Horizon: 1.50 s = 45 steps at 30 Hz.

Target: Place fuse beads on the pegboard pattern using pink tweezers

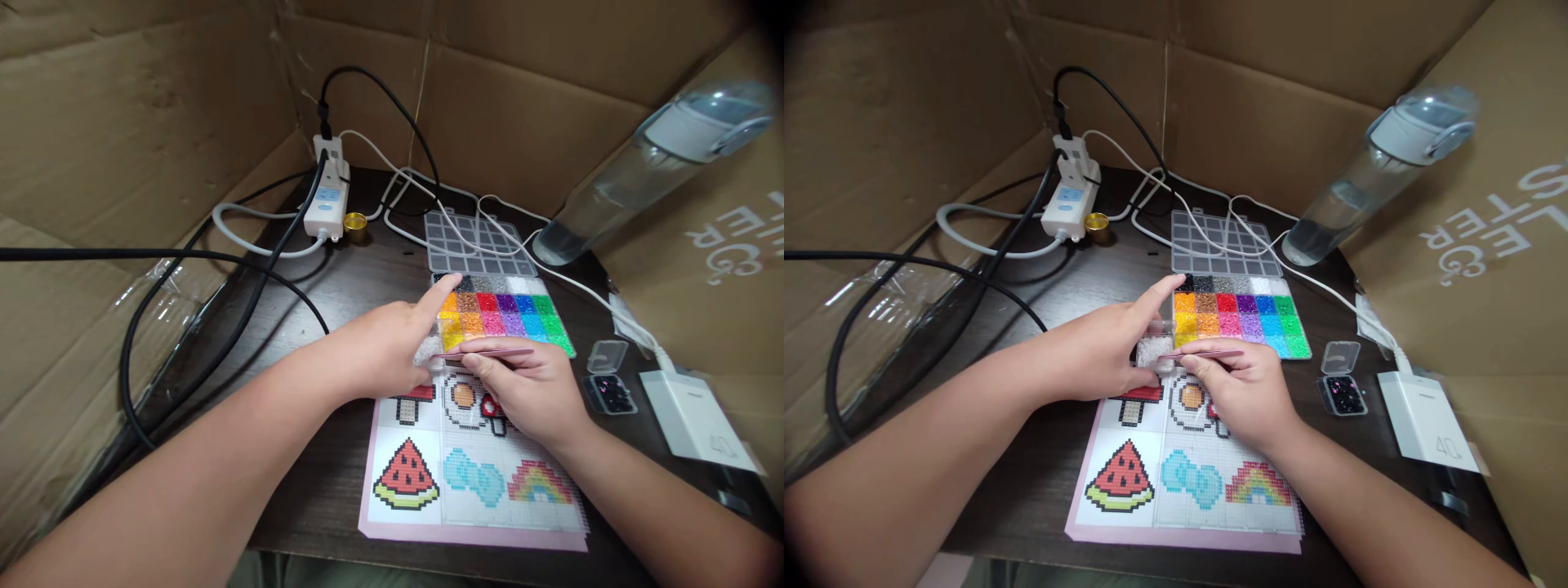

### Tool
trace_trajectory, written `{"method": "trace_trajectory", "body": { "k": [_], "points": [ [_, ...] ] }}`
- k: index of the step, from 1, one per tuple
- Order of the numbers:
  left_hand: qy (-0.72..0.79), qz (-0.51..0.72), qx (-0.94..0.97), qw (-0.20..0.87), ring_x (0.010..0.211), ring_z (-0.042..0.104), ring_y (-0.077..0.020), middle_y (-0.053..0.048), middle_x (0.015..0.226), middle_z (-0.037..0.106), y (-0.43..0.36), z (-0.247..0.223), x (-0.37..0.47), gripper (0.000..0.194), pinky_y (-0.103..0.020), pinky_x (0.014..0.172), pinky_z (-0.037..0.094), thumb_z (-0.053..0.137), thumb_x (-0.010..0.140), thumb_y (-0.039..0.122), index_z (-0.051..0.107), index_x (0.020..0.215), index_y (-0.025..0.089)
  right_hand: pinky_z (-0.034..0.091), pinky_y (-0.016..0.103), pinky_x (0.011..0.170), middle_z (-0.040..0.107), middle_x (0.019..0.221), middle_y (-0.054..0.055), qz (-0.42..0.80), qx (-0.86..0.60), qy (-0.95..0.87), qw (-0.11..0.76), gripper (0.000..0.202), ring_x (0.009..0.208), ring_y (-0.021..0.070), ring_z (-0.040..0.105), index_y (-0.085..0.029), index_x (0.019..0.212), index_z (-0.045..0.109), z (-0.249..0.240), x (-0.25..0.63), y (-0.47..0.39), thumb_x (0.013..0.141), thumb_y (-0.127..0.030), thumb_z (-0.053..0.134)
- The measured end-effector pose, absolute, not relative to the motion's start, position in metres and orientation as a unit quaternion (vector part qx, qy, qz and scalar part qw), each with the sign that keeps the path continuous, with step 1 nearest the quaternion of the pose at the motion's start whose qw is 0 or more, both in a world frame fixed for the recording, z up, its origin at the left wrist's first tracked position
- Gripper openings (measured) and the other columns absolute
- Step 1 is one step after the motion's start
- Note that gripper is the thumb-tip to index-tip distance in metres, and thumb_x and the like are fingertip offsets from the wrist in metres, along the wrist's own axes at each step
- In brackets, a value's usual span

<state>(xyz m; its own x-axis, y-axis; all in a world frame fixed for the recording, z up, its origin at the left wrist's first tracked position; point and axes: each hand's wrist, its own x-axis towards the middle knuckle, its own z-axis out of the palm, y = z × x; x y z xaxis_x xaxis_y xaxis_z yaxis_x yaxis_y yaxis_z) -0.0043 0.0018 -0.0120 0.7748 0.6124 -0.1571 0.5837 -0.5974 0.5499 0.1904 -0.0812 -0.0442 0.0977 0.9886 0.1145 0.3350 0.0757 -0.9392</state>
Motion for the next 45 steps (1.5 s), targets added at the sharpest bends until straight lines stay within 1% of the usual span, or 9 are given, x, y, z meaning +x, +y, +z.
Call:
{"method": "trace_trajectory", "body": {
  "k": [6,14,17,22,27,33,36,42,45],
  "points": [
    [0.337,0.013,0.891,0.303,0.119,0.064,-0.0311,-0.015,0.127,0.068,0.002,-0.01,-0.004,0.116,-0.038,0.089,0.05,0.071,0.077,0.022,-0.013,0.158,0.025,0.066,0.033,0.073,0.081,0.084,0.004,0.351,-0.583,-0.569,0.463,0.007,0.078,0.0206,0.078,-0.024,0.084,0.082,-0.043,0.191,-0.081,0.081,-0.024,0.076],
    [0.339,0.005,0.889,0.308,0.119,0.063,-0.0311,-0.015,0.128,0.067,0.002,-0.007,-0.005,0.116,-0.038,0.089,0.05,0.071,0.076,0.023,-0.012,0.158,0.025,0.067,0.038,0.078,0.081,0.086,0.005,0.367,-0.584,-0.553,0.468,0.008,0.081,0.0229,0.078,-0.024,0.086,0.081,-0.039,0.191,-0.082,0.081,-0.026,0.076],
    [0.344,0.012,0.888,0.306,0.117,0.065,-0.0306,-0.015,0.127,0.067,0.001,-0.008,-0.005,0.116,-0.037,0.087,0.051,0.071,0.076,0.023,-0.011,0.158,0.027,0.066,0.037,0.079,0.082,0.088,0.004,0.356,-0.583,-0.561,0.469,0.009,0.083,0.0226,0.078,-0.026,0.089,0.081,-0.037,0.191,-0.083,0.081,-0.026,0.076],
    [0.352,0.013,0.884,0.306,0.11,0.067,-0.0287,-0.013,0.122,0.067,0.0,-0.006,-0.006,0.117,-0.035,0.085,0.052,0.073,0.075,0.022,-0.008,0.158,0.03,0.066,0.036,0.083,0.081,0.094,0.002,0.314,-0.555,-0.606,0.474,0.012,0.088,0.0219,0.078,-0.028,0.086,0.081,-0.034,0.189,-0.083,0.079,-0.02,0.076],
    [0.356,0.002,0.883,0.307,0.111,0.067,-0.028,-0.011,0.122,0.067,0.0,-0.005,-0.006,0.12,-0.035,0.086,0.052,0.076,0.074,0.024,-0.01,0.157,0.033,0.066,0.036,0.082,0.081,0.091,0.003,0.31,-0.555,-0.615,0.467,0.013,0.085,0.0212,0.078,-0.028,0.088,0.082,-0.036,0.188,-0.083,0.081,-0.02,0.073],
    [0.353,0.005,0.876,0.329,0.116,0.066,-0.0295,-0.014,0.128,0.066,0.001,-0.006,-0.005,0.119,-0.037,0.088,0.052,0.076,0.075,0.023,-0.01,0.157,0.032,0.067,0.032,0.073,0.082,0.089,0.002,0.335,-0.542,-0.62,0.458,0.014,0.08,0.0207,0.079,-0.029,0.088,0.082,-0.037,0.187,-0.081,0.081,-0.02,0.073],
    [0.355,0.003,0.876,0.327,0.116,0.066,-0.0291,-0.014,0.126,0.067,0.001,-0.006,-0.004,0.12,-0.037,0.088,0.052,0.077,0.074,0.022,-0.01,0.157,0.032,0.067,0.033,0.073,0.082,0.088,0.002,0.328,-0.543,-0.627,0.452,0.015,0.079,0.0213,0.078,-0.029,0.088,0.082,-0.036,0.187,-0.081,0.081,-0.02,0.072],
    [0.359,-0.002,0.879,0.313,0.112,0.068,-0.0283,-0.011,0.122,0.068,0.002,-0.005,-0.004,0.119,-0.035,0.085,0.053,0.076,0.075,0.023,-0.01,0.157,0.033,0.067,0.037,0.081,0.081,0.09,0.002,0.311,-0.569,-0.599,0.47,0.013,0.083,0.0227,0.079,-0.029,0.085,0.082,-0.034,0.189,-0.082,0.08,-0.021,0.073],
    [0.355,0.001,0.88,0.314,0.113,0.067,-0.0288,-0.012,0.123,0.068,0.002,-0.005,-0.004,0.119,-0.036,0.086,0.053,0.076,0.075,0.024,-0.01,0.157,0.032,0.067,0.037,0.079,0.081,0.089,0.002,0.318,-0.579,-0.578,0.478,0.013,0.082,0.0222,0.079,-0.03,0.085,0.082,-0.035,0.189,-0.082,0.08,-0.022,0.073]
  ]
}}
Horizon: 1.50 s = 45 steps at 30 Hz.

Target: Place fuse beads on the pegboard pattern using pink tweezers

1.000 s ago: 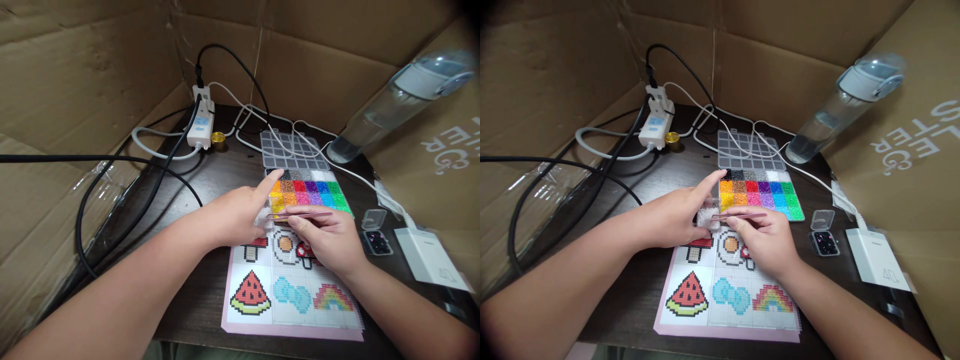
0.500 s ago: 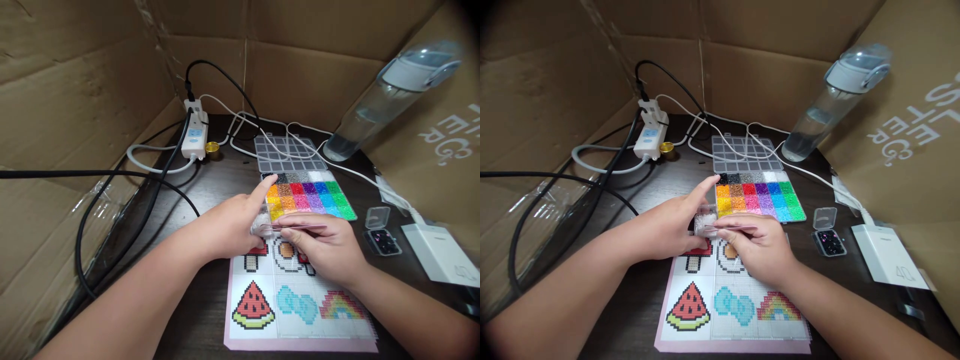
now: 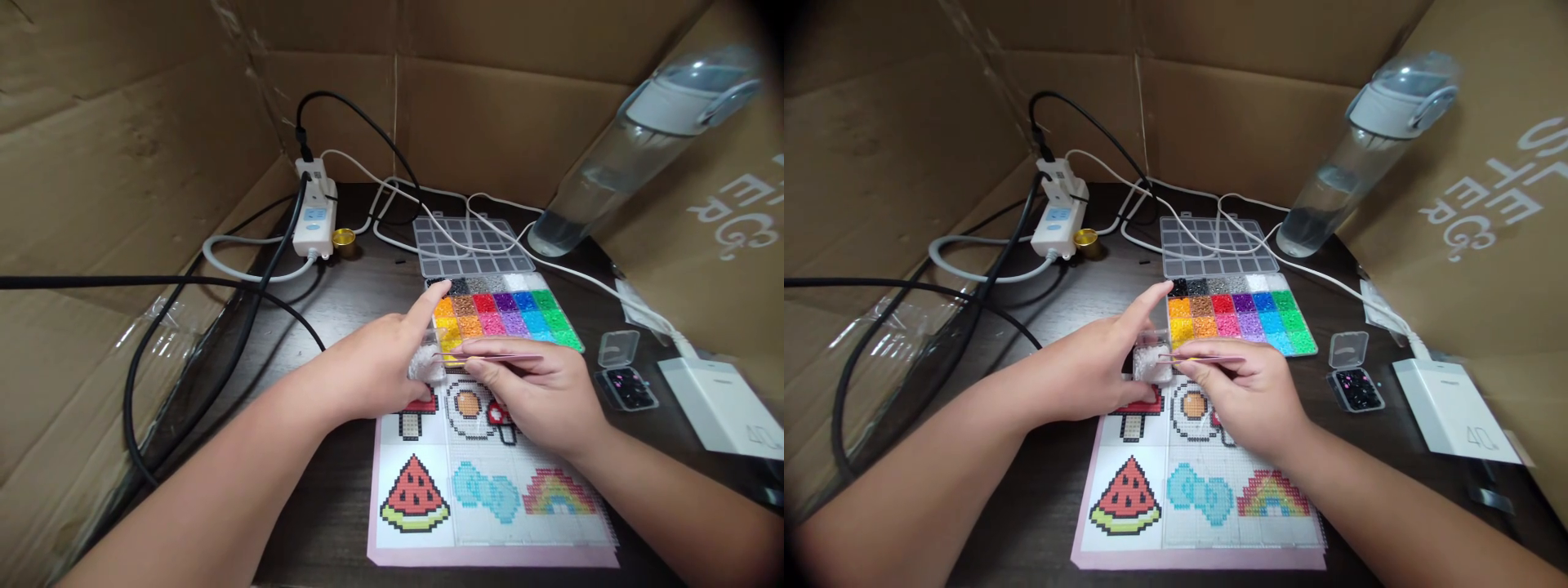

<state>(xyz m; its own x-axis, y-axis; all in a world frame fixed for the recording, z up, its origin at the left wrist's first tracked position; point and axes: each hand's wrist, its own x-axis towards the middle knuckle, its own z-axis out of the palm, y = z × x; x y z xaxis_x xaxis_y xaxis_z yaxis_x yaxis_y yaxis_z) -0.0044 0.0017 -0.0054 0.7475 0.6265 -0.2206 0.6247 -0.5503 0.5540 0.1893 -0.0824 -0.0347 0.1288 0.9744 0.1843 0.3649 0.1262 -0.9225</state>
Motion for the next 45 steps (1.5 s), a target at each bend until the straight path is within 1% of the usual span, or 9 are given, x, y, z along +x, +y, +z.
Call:
{"method": "trace_trajectory", "body": {
  "k": [3,7,10,14,20,24,30,36,45],
  "points": [
    [0.357,0.003,0.88,0.313,0.114,0.066,-0.03,-0.012,0.123,0.068,0.0013,-0.0058,-0.0047,0.119,-0.037,0.087,0.053,0.076,0.075,0.025,-0.01,0.157,0.033,0.067,0.037,0.077,0.081,0.086,0.002,0.315,-0.592,-0.569,0.477,0.011,0.08,0.0224,0.078,-0.029,0.085,0.082,-0.0358,0.1904,-0.082,0.081,-0.024,0.073],
    [0.36,0.0,0.878,0.314,0.116,0.066,-0.0296,-0.012,0.125,0.068,0.001,-0.0049,-0.0046,0.119,-0.036,0.088,0.052,0.076,0.075,0.024,-0.01,0.157,0.033,0.067,0.037,0.077,0.081,0.083,0.002,0.294,-0.603,-0.573,0.472,0.01,0.078,0.023,0.078,-0.029,0.079,0.082,-0.0344,0.191,-0.0811,0.08,-0.024,0.073],
    [0.357,0.0,0.88,0.315,0.116,0.066,-0.0292,-0.012,0.126,0.067,0.0012,-0.005,-0.0045,0.118,-0.036,0.088,0.052,0.076,0.076,0.024,-0.01,0.157,0.033,0.067,0.035,0.073,0.081,0.082,0.002,0.306,-0.6,-0.572,0.468,0.012,0.076,0.0223,0.078,-0.03,0.076,0.082,-0.032,0.1906,-0.0798,0.08,-0.023,0.073],
    [0.356,0.002,0.881,0.311,0.115,0.066,-0.0296,-0.012,0.125,0.068,0.0015,-0.0066,-0.0049,0.119,-0.036,0.087,0.053,0.076,0.076,0.025,-0.011,0.157,0.034,0.067,0.033,0.072,0.081,0.084,0.002,0.33,-0.599,-0.56,0.467,0.013,0.077,0.0216,0.078,-0.031,0.075,0.082,-0.0317,0.1896,-0.0783,0.08,-0.024,0.072],
    [0.359,0.002,0.882,0.305,0.113,0.066,-0.0301,-0.013,0.123,0.067,0.0012,-0.0073,-0.0053,0.118,-0.036,0.086,0.053,0.075,0.076,0.027,-0.01,0.157,0.034,0.066,0.033,0.072,0.081,0.084,0.002,0.336,-0.605,-0.553,0.463,0.01,0.077,0.0215,0.078,-0.03,0.077,0.082,-0.034,0.1885,-0.0789,0.079,-0.025,0.073],
    [0.353,0.005,0.885,0.304,0.113,0.066,-0.0296,-0.012,0.123,0.067,0.0011,-0.0084,-0.0057,0.117,-0.036,0.086,0.053,0.075,0.076,0.028,-0.01,0.157,0.034,0.066,0.034,0.069,0.081,0.08,0.003,0.344,-0.609,-0.539,0.469,0.007,0.074,0.0221,0.078,-0.028,0.079,0.082,-0.0365,0.1878,-0.0798,0.078,-0.025,0.075],
    [0.35,0.01,0.886,0.305,0.116,0.065,-0.03,-0.014,0.128,0.066,0.0015,-0.0097,-0.0055,0.116,-0.036,0.086,0.052,0.074,0.077,0.025,-0.01,0.157,0.032,0.065,0.034,0.066,0.081,0.081,0.004,0.341,-0.614,-0.539,0.466,0.007,0.075,0.023,0.078,-0.026,0.08,0.082,-0.0395,0.187,-0.0805,0.078,-0.027,0.075],
    [0.355,0.01,0.884,0.303,0.116,0.066,-0.031,-0.015,0.128,0.066,0.0006,-0.0101,-0.0056,0.116,-0.037,0.086,0.053,0.074,0.076,0.024,-0.008,0.157,0.032,0.066,0.035,0.07,0.081,0.083,0.004,0.334,-0.617,-0.545,0.459,0.008,0.076,0.0229,0.078,-0.025,0.08,0.082,-0.0385,0.1871,-0.0802,0.078,-0.028,0.074],
    [0.347,0.014,0.888,0.301,0.116,0.066,-0.0306,-0.016,0.127,0.066,0.0017,-0.0105,-0.0057,0.115,-0.037,0.088,0.053,0.074,0.077,0.024,-0.008,0.157,0.031,0.066,0.035,0.073,0.081,0.082,0.003,0.347,-0.601,-0.551,0.463,0.009,0.078,0.0222,0.078,-0.026,0.08,0.082,-0.039,0.1878,-0.0799,0.078,-0.025,0.074]
  ]
}}
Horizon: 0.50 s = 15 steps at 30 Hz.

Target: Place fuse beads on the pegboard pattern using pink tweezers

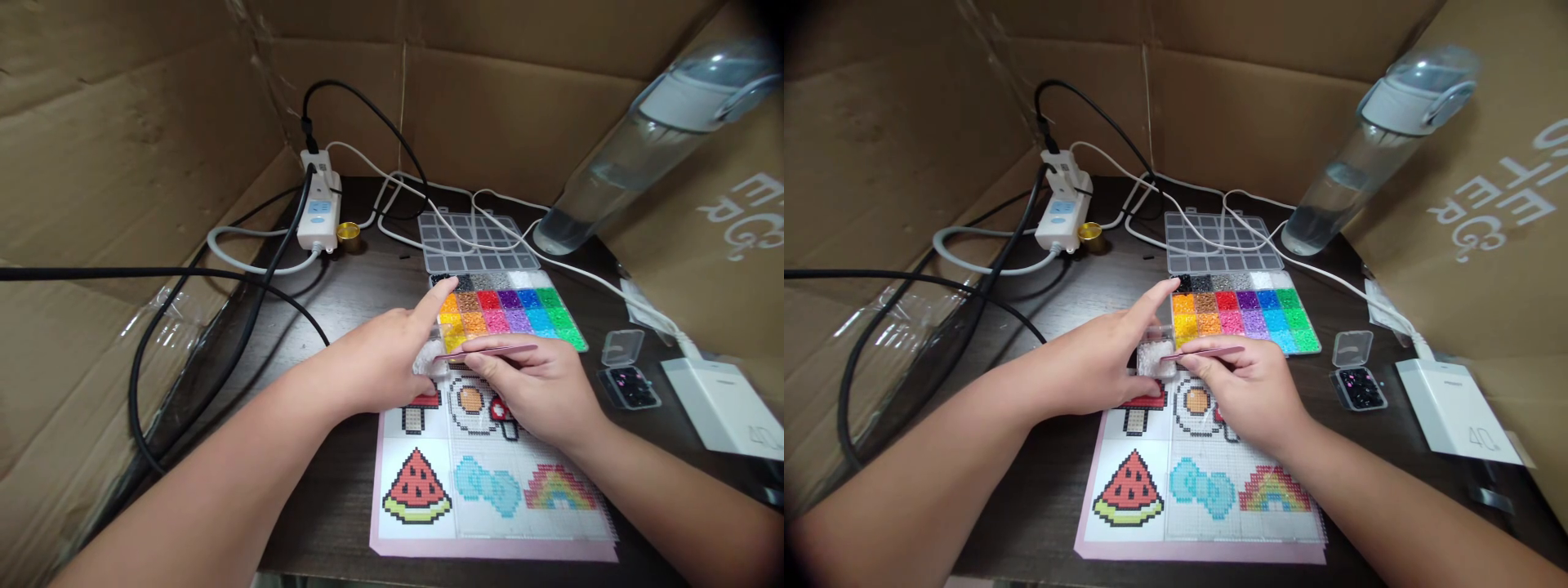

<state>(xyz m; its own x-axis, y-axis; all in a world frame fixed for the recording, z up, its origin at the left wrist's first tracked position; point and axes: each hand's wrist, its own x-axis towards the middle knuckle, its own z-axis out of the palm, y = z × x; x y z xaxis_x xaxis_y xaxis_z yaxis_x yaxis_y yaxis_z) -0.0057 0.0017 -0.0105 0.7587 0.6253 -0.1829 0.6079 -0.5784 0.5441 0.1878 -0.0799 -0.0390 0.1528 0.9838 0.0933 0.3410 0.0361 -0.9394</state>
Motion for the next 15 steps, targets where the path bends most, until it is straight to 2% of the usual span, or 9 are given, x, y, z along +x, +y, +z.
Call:
{"method": "trace_trajectory", "body": {
  "k": [15],
  "points": [
    [0.352,0.019,0.881,0.316,0.118,0.065,-0.0301,-0.015,0.134,0.063,0.001,-0.0127,-0.0057,0.119,-0.037,0.089,0.052,0.076,0.074,0.023,-0.008,0.157,0.034,0.066,0.031,0.067,0.08,0.076,0.003,0.347,-0.603,-0.526,0.489,0.006,0.071,0.0203,0.077,-0.024,0.078,0.081,-0.0331,0.1876,-0.0804,0.076,-0.024,0.076]
  ]
}}
